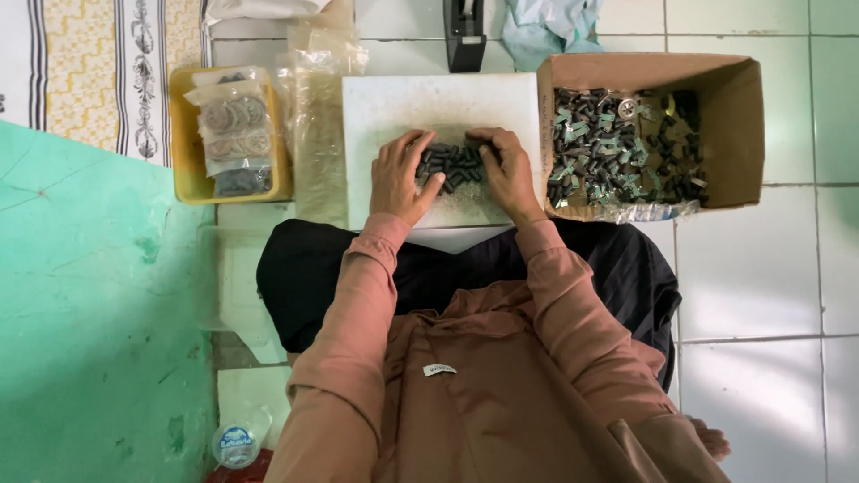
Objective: The person sorts through a box of small scrap metal components, placing selected pieces onto a white board and eventually into a plastic bag.
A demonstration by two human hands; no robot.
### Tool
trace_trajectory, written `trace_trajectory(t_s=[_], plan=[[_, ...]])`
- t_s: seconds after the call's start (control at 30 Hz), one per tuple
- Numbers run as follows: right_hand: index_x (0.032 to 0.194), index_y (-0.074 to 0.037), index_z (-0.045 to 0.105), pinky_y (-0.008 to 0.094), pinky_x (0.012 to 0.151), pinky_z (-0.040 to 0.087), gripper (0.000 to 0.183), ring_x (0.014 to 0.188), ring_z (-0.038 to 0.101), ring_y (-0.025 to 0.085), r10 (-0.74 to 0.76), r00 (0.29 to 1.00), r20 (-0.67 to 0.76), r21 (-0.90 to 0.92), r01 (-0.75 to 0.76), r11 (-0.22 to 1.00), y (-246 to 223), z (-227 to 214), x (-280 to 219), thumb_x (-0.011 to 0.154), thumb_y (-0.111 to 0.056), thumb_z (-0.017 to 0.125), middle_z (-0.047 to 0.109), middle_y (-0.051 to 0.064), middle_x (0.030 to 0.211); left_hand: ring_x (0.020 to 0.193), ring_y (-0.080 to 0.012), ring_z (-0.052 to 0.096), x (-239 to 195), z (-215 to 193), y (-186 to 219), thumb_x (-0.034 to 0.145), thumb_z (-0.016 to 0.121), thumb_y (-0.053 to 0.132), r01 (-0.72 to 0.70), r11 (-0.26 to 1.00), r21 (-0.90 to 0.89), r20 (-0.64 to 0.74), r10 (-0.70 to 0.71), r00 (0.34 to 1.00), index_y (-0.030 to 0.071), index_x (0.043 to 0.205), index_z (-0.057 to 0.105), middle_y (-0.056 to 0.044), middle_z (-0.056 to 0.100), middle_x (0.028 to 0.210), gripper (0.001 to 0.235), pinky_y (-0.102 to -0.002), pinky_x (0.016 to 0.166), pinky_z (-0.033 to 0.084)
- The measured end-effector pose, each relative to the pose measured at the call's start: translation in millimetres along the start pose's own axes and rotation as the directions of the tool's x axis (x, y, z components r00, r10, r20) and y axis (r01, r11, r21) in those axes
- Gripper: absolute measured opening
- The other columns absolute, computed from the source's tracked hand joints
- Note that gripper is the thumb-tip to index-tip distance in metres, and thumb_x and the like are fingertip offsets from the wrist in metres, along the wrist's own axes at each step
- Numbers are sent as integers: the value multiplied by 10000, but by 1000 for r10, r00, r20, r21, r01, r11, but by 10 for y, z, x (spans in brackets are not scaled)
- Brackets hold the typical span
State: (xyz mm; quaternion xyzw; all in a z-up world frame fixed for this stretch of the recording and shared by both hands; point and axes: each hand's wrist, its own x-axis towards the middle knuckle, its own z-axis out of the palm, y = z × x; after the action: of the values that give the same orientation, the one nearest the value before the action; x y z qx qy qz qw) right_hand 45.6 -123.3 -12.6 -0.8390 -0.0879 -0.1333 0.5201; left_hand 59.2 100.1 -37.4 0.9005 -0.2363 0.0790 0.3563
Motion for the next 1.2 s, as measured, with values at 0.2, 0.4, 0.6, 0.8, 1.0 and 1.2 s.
trace_trajectory(t_s=[0.2,0.4,0.6,0.8,1.0,1.2], plan=[[1256,-61,718,466,1040,492,317,1144,630,353,12,999,-31,7,-12,1000,20,25,-23,1003,60,570,720,148,1144,1325,-194,420,-4,-58,34,1074,481,525,-15,1000,-21,-16,15,1000,287,1581,407,12,500,1415,566,-418,1015,422],[1259,-42,700,482,1021,503,323,1126,640,368,16,999,-39,36,-15,999,-66,0,-33,1008,81,539,714,172,1150,1408,-263,397,24,-117,115,1106,418,547,13,989,-148,-49,-20,999,283,1625,324,-33,354,1596,590,-471,1078,429],[1276,-38,678,486,1023,502,342,1143,643,357,22,1000,-15,72,-21,997,-50,-27,15,1013,93,504,704,179,1165,1428,-298,400,56,-117,77,1140,360,538,5,969,-247,-114,-34,993,254,1629,314,-67,355,1576,567,-503,1120,439],[1340,-4,631,512,1048,493,353,1199,632,389,58,997,55,84,-62,995,34,-40,-2,1038,91,477,676,227,1209,1514,-375,279,-68,-31,-89,1093,465,625,58,896,-440,-97,-111,989,243,1651,273,-109,290,1615,703,-585,1205,326],[1375,23,592,524,1056,481,324,1223,611,395,149,985,88,36,-153,988,-58,-44,41,1059,40,520,657,251,1238,1508,-339,319,-565,-609,-121,1109,513,448,98,918,-384,-119,-155,981,216,1595,383,-101,375,1556,554,-570,1221,286],[1340,-82,646,414,863,558,303,1039,655,271,259,966,22,-175,-252,952,-366,251,607,1038,-76,627,671,151,1190,1189,-198,612,-915,-911,-694,1081,528,319,227,953,-200,-297,-279,913,271,1432,571,12,616,1277,357,-405,1059,490]])
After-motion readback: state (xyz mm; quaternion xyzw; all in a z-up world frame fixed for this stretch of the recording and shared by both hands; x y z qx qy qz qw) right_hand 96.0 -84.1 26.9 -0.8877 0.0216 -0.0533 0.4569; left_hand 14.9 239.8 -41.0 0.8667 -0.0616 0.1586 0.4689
